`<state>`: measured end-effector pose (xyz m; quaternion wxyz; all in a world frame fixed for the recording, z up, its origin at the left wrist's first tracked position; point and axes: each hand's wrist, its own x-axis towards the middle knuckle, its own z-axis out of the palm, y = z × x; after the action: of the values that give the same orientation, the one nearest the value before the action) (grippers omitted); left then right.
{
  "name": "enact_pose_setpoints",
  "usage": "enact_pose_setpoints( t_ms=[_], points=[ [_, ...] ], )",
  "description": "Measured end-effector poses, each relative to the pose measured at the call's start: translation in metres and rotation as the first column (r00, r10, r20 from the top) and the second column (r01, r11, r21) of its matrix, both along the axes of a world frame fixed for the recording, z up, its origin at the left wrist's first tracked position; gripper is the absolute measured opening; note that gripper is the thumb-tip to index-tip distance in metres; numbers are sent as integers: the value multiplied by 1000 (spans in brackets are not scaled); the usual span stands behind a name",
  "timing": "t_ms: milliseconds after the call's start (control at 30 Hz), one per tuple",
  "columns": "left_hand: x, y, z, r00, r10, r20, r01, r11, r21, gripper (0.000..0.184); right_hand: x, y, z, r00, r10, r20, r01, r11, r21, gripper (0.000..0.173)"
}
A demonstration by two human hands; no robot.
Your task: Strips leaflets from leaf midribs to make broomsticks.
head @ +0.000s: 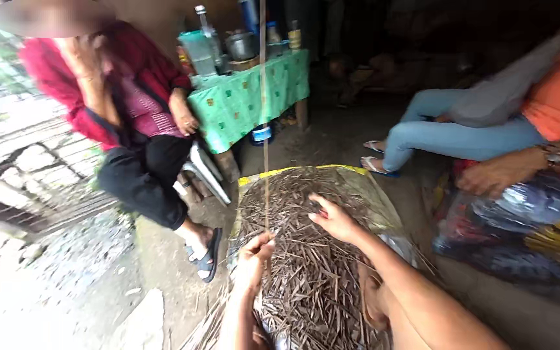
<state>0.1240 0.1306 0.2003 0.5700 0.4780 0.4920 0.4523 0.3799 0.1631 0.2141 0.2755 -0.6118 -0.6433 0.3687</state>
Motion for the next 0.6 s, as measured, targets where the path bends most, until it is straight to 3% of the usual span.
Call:
enact_pose_setpoints(
  t_ms=[100,200,300,400,600],
  points=[
    [7,4,-3,990,66,126,-74,995,64,18,-13,-8,-10,974,221,-42,-223,973,-65,34],
    [18,6,-6,945,79,319,-109,991,79,11,-30,-19,-15,941,335,-54,-339,937,-86,39],
    [27,6,-4,916,98,388,-122,992,37,12,-38,-23,-20,929,361,86,-362,932,-11,38],
    [28,5,2,948,115,296,-143,987,72,15,-45,-28,-16,944,312,105,-321,944,81,30],
    [13,9,-3,977,117,-176,-57,948,313,17,-47,-28,-10,966,220,-135,-201,969,144,29]
  ],
)
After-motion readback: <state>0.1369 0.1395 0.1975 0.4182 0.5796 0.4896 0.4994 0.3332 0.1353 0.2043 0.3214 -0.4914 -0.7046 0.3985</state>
